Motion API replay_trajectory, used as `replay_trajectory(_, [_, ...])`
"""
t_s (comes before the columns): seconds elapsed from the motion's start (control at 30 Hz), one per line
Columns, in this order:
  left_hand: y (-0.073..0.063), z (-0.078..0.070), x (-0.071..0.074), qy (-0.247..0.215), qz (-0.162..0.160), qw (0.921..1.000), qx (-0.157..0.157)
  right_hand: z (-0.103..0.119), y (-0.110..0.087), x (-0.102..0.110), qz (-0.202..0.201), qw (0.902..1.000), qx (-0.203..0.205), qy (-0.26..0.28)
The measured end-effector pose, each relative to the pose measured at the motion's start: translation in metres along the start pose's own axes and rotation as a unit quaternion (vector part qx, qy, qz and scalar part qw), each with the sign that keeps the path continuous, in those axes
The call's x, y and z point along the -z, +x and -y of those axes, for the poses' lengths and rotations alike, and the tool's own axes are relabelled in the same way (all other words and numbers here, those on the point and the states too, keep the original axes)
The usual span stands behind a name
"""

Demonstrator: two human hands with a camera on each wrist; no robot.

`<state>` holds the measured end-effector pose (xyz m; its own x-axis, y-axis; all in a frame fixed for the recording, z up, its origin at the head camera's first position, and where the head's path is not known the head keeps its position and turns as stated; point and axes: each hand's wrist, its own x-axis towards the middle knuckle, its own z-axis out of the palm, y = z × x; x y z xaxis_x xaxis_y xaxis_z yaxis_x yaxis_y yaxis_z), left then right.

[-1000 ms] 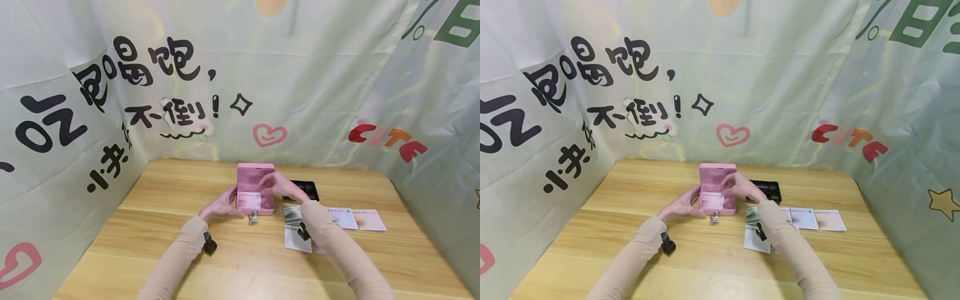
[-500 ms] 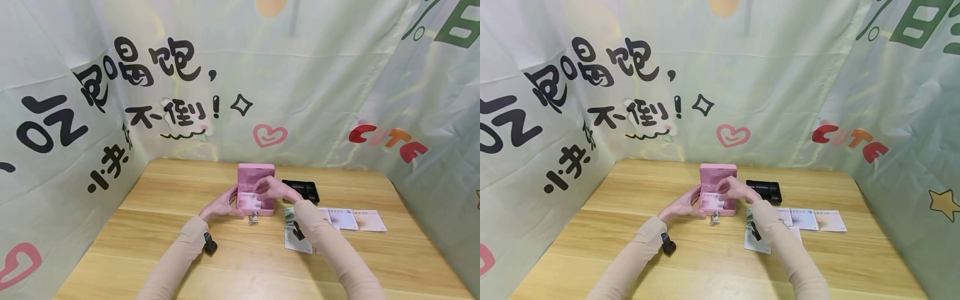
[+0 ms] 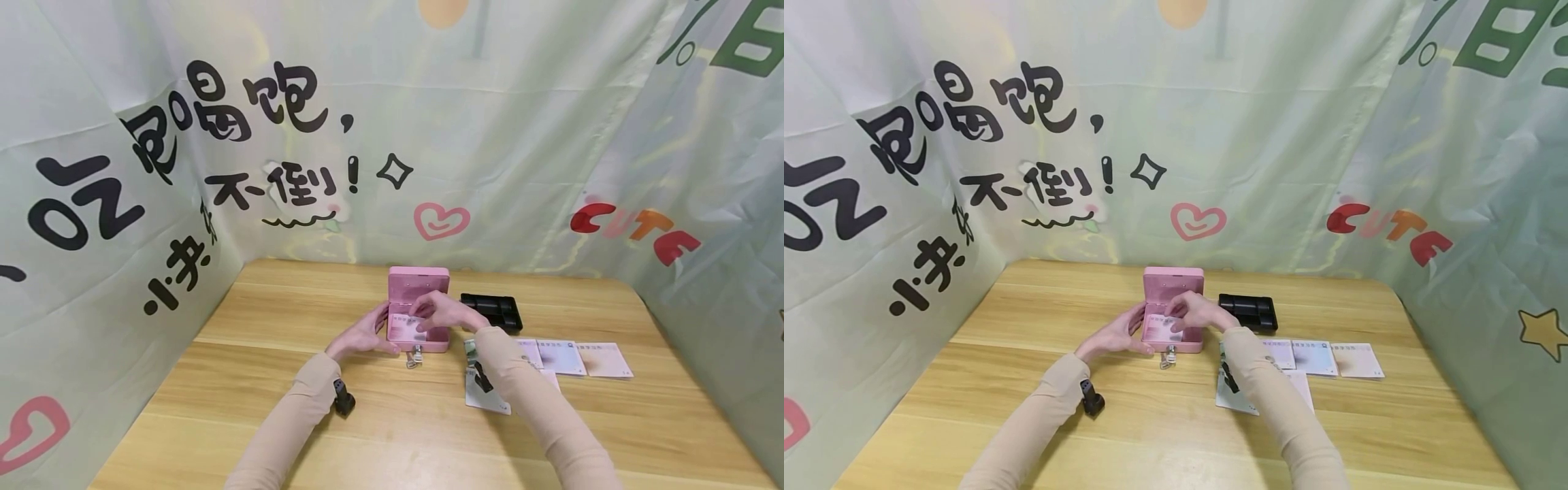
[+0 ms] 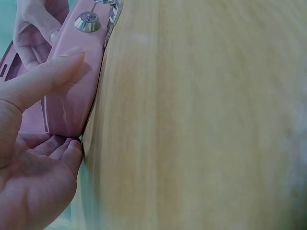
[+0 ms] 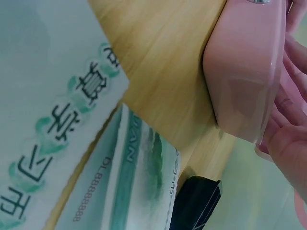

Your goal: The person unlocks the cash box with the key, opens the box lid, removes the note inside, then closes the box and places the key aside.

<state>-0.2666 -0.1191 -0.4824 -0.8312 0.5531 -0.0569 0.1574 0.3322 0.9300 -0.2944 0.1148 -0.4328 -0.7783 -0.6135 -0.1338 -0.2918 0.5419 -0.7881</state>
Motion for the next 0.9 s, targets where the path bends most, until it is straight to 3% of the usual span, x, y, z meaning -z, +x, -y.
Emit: replay_trajectory(0.9, [-0.0013, -0.0014, 0.0006, -0.004, 0.005, 0.9999, -0.009, -0.0016, 0.0013, -0.0002, -0.007, 0.9999, 0.0, -0.009])
